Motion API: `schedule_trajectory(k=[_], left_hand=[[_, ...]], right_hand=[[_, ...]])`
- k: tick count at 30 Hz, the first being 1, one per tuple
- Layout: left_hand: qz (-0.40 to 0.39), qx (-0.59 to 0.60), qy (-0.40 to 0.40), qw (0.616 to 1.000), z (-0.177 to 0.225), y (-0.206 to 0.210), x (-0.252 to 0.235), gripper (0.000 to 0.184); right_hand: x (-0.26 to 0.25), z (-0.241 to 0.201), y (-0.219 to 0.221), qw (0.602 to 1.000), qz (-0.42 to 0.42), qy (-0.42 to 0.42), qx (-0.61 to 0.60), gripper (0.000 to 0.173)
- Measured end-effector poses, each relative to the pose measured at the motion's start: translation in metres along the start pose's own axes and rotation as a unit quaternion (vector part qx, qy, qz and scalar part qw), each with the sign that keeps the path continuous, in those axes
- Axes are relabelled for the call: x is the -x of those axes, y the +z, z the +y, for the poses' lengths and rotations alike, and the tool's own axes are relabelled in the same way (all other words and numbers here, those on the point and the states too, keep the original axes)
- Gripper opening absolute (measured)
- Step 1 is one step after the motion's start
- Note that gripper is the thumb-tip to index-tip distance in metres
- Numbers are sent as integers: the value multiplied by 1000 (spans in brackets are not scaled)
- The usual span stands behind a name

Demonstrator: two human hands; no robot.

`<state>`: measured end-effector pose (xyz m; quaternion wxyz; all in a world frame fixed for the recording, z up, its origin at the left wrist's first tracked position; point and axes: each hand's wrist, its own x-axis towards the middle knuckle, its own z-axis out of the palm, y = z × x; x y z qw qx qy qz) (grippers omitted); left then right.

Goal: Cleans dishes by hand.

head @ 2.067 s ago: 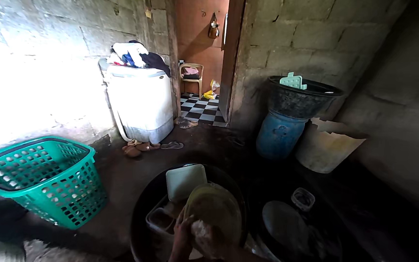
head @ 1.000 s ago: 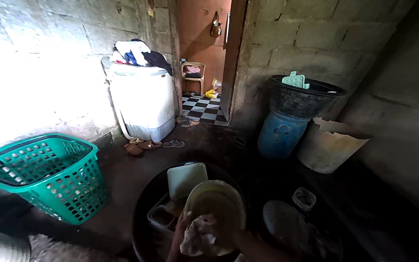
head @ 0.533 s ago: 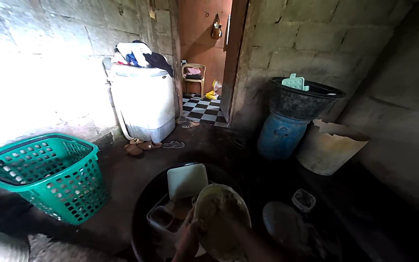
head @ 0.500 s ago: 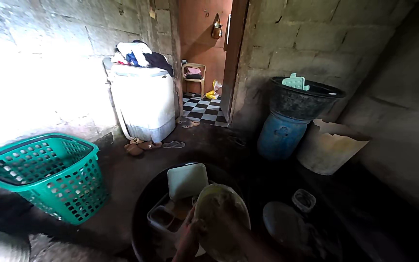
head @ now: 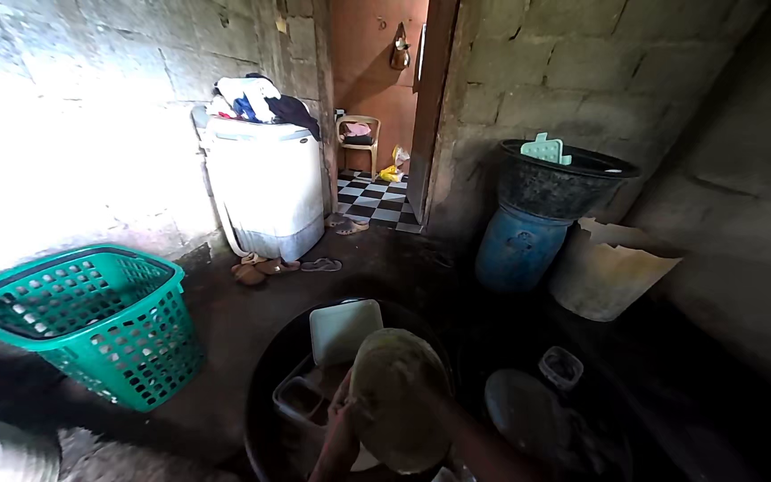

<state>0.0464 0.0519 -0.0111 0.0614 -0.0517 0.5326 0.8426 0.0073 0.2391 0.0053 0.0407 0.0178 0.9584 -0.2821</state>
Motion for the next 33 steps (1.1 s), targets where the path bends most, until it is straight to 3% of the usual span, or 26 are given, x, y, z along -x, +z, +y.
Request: schedule_trajectory(k=[3,7,11,15,18,23,26,28,29,31,33], left_hand=[[-41,-2,-19,999,-7,5,0,60],[1,17,-42,999,-5,3,-2,46],[51,39,-18,998,-1,-9,-9,46],[74,25,15,997,1,-17,-14,56],[44,14,29,999,1,-11,-10,61],[4,29,28,999,0,-1,-4,65],[11,22,15,1000,-1,-1,-5,63],[19,20,8,1000,-4,-4,-7,63],[23,20,8,1000,-6,-5,-7,63],[24,15,10,1000,-6,-5,-6,60],[17,12,4,1000,-5,-5,-3,59]], right_hand=[[3,-21,9,990,67,-100,-79,37],[42,-54,8,970,-63,-180,-149,36],[46,-41,10,948,-202,-155,-188,40],[31,-18,-9,959,-276,-64,-11,47],[20,-6,-19,978,-202,27,39,56],[4,-11,-4,1000,-9,-15,6,50],[38,-31,9,986,-51,-159,-8,46],[44,-21,26,955,-67,-290,-4,43],[42,-15,27,949,-82,-305,1,44],[34,-10,13,961,-109,-254,-2,48],[23,-8,-2,985,-93,-142,-26,49]])
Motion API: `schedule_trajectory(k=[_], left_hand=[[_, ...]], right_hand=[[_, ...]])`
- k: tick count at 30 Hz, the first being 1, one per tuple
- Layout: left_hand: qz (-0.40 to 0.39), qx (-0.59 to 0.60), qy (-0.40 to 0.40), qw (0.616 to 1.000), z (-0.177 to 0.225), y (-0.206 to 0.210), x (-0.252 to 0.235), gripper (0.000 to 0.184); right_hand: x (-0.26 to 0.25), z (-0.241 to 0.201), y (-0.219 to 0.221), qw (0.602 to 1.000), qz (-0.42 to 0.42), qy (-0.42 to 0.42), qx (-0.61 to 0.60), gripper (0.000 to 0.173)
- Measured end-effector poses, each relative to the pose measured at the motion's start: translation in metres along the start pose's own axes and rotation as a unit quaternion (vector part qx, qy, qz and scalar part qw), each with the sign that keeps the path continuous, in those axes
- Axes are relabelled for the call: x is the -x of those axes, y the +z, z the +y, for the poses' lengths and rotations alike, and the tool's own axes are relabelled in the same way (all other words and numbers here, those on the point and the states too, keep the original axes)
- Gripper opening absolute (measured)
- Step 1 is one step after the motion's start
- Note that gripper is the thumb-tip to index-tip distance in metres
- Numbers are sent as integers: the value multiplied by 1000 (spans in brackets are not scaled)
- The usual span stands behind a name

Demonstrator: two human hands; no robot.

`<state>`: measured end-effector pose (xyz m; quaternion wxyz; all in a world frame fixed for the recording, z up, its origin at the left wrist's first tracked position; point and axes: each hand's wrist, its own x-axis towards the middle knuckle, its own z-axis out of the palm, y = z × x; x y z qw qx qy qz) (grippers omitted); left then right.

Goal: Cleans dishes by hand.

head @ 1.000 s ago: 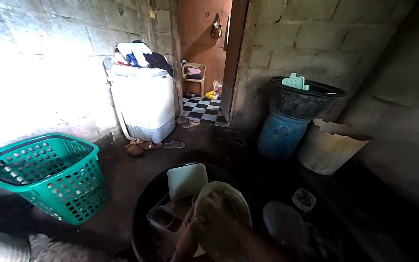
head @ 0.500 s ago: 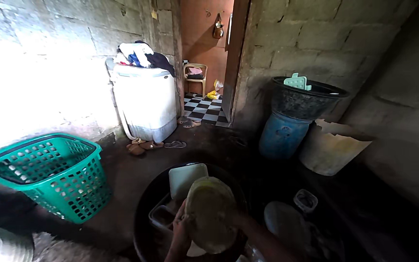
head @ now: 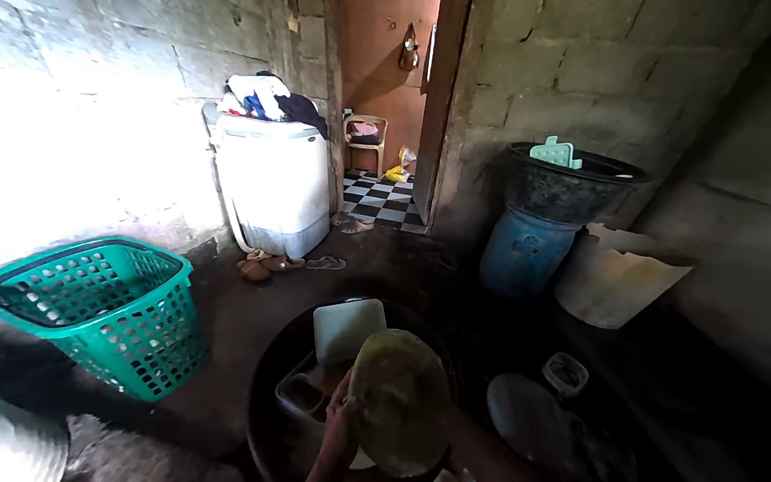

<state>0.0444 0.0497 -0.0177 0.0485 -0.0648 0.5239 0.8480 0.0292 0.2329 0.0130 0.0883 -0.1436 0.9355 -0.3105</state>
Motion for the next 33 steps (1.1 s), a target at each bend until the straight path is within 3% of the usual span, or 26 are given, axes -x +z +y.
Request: schedule_trajectory(k=[2,5,8,10,14,16,18,20,22,25,28,31,33], left_hand=[[-27,-7,-10,1000,0,2,4,63],[-53,9,-42,998,-4,11,9,67],[-57,22,-58,996,-7,12,8,46],[-45,40,-59,996,-8,5,4,41],[-4,32,-41,999,-5,-8,-4,44],[33,19,-32,999,-5,-11,-9,48],[51,19,-17,998,-2,-14,-12,55],[57,17,-9,998,4,-10,-9,58],[51,14,-8,999,5,-3,-7,59],[25,18,-18,999,5,7,-1,63],[-31,-2,-21,999,6,16,12,70],[-63,0,-40,997,-1,18,16,72],[-69,10,-52,996,-5,15,13,69]], right_hand=[[-14,2,-10,995,77,63,-15,46],[-23,-16,-11,986,114,122,-17,40],[-17,-37,11,991,117,32,-64,34],[-8,-41,25,988,77,-32,-131,31],[16,-41,19,970,-100,-44,-218,36],[19,-25,14,975,-155,-38,-157,41],[18,-12,4,982,-186,16,-10,48],[20,-5,-5,980,-149,79,108,52],[14,-3,-11,977,-71,130,151,56],[1,0,-6,968,71,165,173,50],[-10,-8,-9,965,138,200,98,48],[-15,-23,-7,979,136,147,35,47],[-15,-32,0,992,109,62,32,44]])
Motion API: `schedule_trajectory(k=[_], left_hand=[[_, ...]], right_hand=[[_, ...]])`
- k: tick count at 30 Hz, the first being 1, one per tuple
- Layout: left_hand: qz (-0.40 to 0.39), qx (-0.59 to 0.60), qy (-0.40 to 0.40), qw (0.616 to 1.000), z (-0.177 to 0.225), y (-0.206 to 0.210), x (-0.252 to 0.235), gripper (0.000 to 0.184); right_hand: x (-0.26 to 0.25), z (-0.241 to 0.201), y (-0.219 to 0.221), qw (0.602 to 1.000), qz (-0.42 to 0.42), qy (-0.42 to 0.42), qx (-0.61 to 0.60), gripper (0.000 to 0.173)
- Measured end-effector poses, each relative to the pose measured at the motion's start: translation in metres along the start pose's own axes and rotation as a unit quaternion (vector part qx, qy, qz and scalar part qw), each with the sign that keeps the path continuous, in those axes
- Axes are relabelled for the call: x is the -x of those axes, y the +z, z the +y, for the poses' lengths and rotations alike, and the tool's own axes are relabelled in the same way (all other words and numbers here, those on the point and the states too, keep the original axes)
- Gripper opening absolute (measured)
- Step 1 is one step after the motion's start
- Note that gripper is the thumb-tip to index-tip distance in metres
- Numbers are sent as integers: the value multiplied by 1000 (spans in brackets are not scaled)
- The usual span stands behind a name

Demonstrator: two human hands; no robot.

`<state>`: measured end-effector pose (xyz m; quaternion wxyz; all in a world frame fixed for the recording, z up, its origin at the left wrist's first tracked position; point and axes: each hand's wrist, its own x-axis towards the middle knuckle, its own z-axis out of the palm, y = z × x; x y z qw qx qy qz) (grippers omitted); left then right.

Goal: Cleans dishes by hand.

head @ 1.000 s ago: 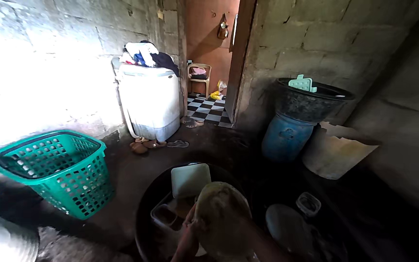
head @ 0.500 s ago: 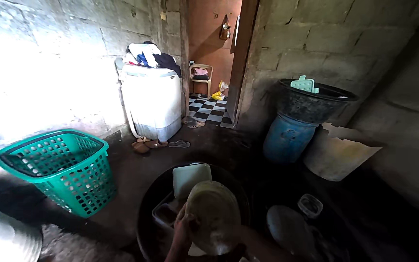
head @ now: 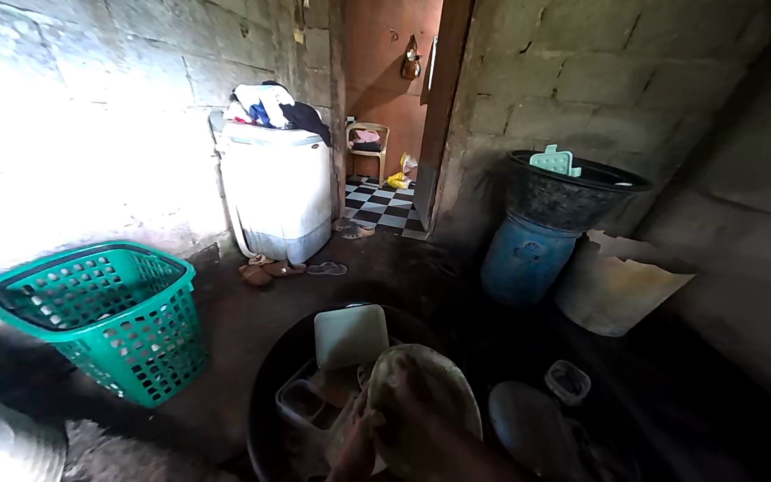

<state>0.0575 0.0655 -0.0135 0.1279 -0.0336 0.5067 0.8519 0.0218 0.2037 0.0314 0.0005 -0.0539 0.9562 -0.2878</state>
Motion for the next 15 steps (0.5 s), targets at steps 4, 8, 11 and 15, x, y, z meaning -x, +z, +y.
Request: schedule_trajectory(k=[4,8,11,15], left_hand=[[-10,12,0,1000,5,-7,1,65],[-5,11,7,1000,8,-6,-3,69],[-4,17,0,1000,7,-5,-4,57],[-1,60,3,998,2,-17,-10,43]], right_hand=[[-1,5,-4,988,-45,-141,33,41],[-6,-1,-10,998,-19,-60,28,46],[-14,-6,10,998,11,-32,-52,43],[2,-17,9,981,-80,-116,-131,38]])
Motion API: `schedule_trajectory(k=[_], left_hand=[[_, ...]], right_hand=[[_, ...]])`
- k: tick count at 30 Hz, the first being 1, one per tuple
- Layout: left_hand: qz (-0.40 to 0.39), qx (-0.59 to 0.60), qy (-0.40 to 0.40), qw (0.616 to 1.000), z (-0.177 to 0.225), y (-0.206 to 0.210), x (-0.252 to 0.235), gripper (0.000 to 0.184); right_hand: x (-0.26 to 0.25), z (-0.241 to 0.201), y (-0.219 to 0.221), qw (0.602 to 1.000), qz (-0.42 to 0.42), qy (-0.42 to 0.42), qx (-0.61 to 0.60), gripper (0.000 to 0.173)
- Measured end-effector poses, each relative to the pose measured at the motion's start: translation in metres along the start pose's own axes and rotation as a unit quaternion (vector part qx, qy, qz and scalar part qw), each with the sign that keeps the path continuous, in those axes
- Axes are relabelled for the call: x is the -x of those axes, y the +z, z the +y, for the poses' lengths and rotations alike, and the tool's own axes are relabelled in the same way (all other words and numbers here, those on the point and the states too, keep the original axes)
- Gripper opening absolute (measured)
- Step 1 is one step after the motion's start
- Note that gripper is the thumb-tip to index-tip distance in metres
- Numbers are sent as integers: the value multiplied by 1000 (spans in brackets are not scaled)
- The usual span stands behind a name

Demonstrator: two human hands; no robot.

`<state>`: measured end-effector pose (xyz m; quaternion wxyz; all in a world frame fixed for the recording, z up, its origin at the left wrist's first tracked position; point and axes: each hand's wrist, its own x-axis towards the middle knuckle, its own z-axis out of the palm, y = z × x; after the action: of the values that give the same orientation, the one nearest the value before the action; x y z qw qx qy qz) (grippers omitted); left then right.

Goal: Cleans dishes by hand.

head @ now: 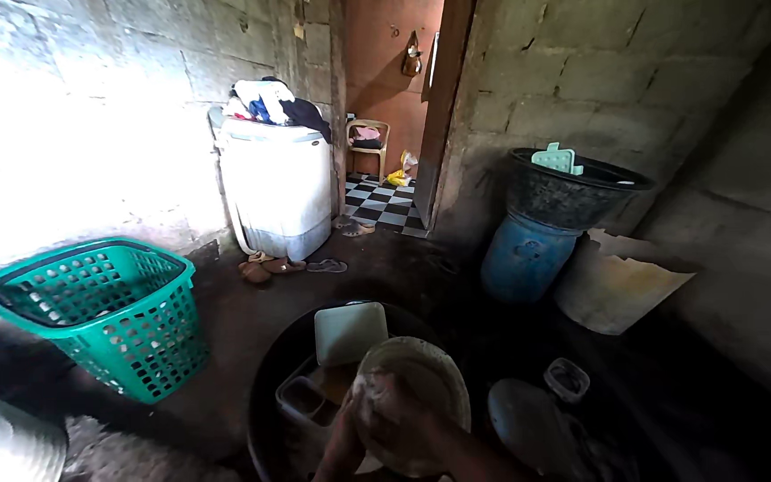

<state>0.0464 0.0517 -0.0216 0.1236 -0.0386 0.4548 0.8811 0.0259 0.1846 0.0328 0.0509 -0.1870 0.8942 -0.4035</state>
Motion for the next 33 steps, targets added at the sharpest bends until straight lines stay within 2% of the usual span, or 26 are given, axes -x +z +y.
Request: schedule_trajectory(k=[1,4,5,7,8,11,14,16,19,23,25,27,29,31,33], left_hand=[[6,10,4,1000,0,-2,-1,43],[26,16,15,999,5,-5,-2,40],[43,3,15,999,6,-5,-3,39],[78,-19,17,997,4,-7,-5,47],[95,-25,20,995,3,-7,-6,50],[135,-38,34,989,6,-8,-7,53],[146,-52,42,987,8,-5,-7,58],[149,-62,35,986,10,1,-5,56],[140,-69,36,987,11,8,-3,59],[103,-60,35,992,16,10,-1,62],[80,-60,17,995,18,15,6,64],[48,-62,2,997,14,18,11,66],[22,-61,-11,998,7,19,13,64],[16,-52,-28,998,3,18,12,57],[-5,-50,-27,998,2,10,9,57]], right_hand=[[5,-10,-2,999,-34,7,-5,38],[15,-60,-16,981,-147,122,20,41],[17,-50,-16,979,-170,115,-3,39],[18,0,-11,973,-212,72,-58,35],[19,13,-11,966,-237,84,-57,36],[24,24,-21,940,-304,151,25,38],[29,16,-43,919,-327,177,130,43],[29,13,-53,913,-301,201,186,44],[27,13,-52,919,-187,227,263,43],[12,23,-46,917,-24,180,355,41],[6,30,-45,916,33,151,370,39],[4,30,-41,926,65,137,347,40],[-1,30,-28,951,127,102,261,38],[-1,11,-15,975,129,77,163,38],[2,3,-4,984,111,8,138,34]])
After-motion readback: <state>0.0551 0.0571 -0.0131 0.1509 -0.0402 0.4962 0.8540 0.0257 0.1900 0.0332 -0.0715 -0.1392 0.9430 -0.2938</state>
